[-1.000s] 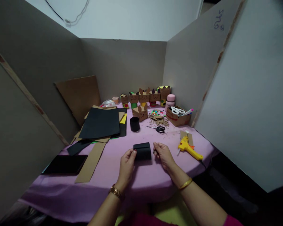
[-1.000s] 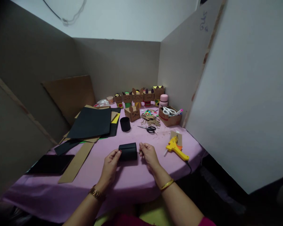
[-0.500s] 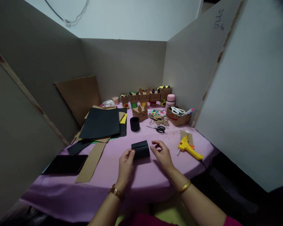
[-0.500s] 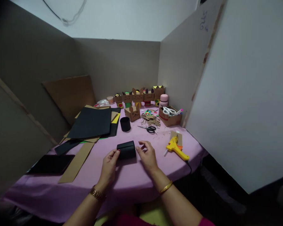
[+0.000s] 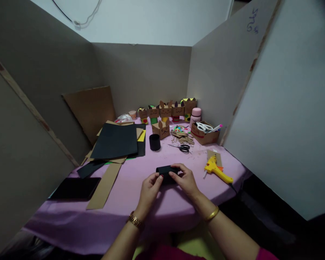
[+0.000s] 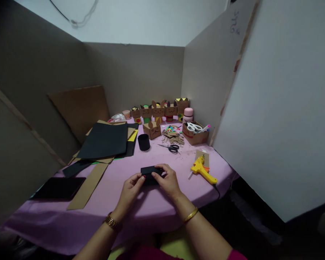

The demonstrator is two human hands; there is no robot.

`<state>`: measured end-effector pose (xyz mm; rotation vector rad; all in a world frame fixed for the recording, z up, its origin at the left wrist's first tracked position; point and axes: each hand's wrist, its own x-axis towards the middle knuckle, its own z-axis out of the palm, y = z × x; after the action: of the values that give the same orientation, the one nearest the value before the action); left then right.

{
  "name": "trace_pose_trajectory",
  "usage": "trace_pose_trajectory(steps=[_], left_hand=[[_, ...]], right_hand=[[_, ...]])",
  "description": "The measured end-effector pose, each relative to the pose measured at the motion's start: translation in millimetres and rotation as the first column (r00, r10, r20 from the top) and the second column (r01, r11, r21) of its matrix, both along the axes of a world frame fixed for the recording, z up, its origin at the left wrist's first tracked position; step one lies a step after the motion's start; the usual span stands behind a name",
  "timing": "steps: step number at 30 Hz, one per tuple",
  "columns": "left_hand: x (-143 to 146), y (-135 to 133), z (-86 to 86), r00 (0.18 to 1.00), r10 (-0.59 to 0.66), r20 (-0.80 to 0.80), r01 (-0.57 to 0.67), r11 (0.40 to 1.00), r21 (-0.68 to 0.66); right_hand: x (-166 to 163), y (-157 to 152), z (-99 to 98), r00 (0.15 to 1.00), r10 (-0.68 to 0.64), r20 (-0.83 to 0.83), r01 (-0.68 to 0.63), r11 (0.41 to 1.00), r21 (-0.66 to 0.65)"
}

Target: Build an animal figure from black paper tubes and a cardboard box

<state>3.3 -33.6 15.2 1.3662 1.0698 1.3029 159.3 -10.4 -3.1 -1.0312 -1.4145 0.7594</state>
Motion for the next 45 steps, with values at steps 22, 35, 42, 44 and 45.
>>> trace_pose_trajectory(steps=[22,35,42,44,45], left_hand=[[-1.1,4.8,-6.2,0.998,-0.059,-0.012,0.059,0.998,-0.014],[-3.5,5.8,-7.8,0.996,-0.08,-0.029,0.08,0.997,-0.003],[-2.7,5.2,-5.8,0.997,-0.073,0.005,0.073,0.996,-0.045],[-3.2,5.5,-6.0,0.998,-0.059,0.024,0.06,0.996,-0.061],[-3.6,5.7,-6.4,0.998,-0.046,0.034,0.048,0.997,-0.068]], right_hand=[[0.5,1.1,-0.2,0.999,-0.035,0.036,0.035,0.999,0.019],[1.9,1.8,-1.3,1.0,-0.008,-0.016,0.007,1.0,-0.023],[1.5,2.3,-0.5,1.0,-0.01,-0.016,0.01,1.0,-0.016],[-0.1,3.1,-0.4,0.999,-0.032,0.0,0.032,0.999,-0.011],[-0.8,3.4,-0.6,0.998,-0.054,0.01,0.054,0.999,-0.008]])
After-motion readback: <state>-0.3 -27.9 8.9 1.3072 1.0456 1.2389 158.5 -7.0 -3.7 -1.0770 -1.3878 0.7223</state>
